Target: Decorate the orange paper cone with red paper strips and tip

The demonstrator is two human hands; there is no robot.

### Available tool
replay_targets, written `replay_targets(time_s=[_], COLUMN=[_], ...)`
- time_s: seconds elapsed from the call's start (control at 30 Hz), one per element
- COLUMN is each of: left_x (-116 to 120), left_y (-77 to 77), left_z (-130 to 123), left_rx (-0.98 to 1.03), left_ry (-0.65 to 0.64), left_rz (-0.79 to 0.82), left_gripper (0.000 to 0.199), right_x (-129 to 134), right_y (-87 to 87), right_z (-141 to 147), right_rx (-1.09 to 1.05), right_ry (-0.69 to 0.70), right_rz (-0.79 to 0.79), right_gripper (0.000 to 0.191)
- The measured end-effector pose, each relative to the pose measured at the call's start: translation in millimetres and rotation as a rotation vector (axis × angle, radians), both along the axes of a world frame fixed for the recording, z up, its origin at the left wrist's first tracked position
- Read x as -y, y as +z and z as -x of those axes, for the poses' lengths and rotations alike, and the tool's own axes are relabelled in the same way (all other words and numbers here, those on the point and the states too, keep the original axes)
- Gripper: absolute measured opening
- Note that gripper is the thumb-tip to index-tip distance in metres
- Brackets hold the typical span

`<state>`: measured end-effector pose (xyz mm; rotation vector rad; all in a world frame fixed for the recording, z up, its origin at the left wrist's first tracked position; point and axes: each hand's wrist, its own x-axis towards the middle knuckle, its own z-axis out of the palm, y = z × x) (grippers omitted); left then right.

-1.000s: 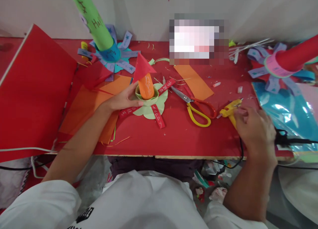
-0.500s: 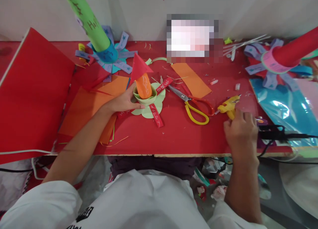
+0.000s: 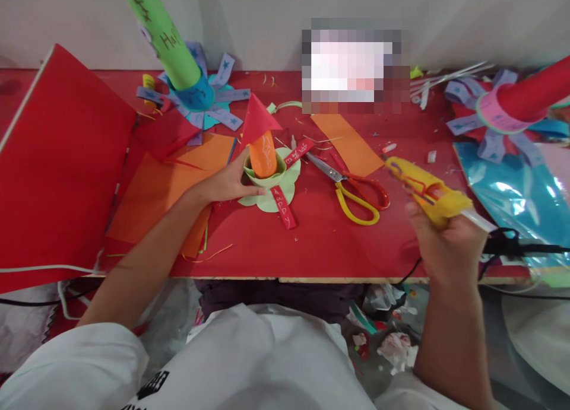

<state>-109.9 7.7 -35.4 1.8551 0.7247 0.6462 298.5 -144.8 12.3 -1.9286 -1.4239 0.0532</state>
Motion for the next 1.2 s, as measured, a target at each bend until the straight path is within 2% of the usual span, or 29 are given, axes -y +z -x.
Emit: replay_targets(time_s=[0.07,0.2,0.3,0.37,0.47,0.63,1.2], left_x=[-1,-2,-2,-3,-4,-7,-7], left_y=[-0.9,-2.5,-3.2,-3.0,-2.2,-2.6,-1.2], left_z=[1,4,5,5,4,3,1], left_rx=[-0.024,-0.050,-0.051,-0.052,-0.039,0.022,0.037], left_ry=[0.006,0.004,-0.007,-0.010,-0.026,-0.067,-0.083], left_rz=[-0.013,-0.019,-0.026,-0.046,-0.064,-0.087,-0.108], left_gripper=[0.100,0.098,0.099,0.097,0.096,0.097,0.095], right_x=[0,-7,-19,-28,-39,-50,-59], right_y=[12.3,31.2,36.3,34.8,28.6,21.5,22.9], right_z=[12,44,70,85,97,101,112], right_rx=[-0.133,-0.231,-0.234,-0.239,-0.218,-0.132,-0.040], right_ry=[0.145,0.471,0.683,0.767,0.792,0.790,0.759], right_rz=[-0.056,0.071,0.107,0.147,0.178,0.148,0.122], right_gripper=[0.027,0.018,0.017,0.021,0.025,0.026,0.028])
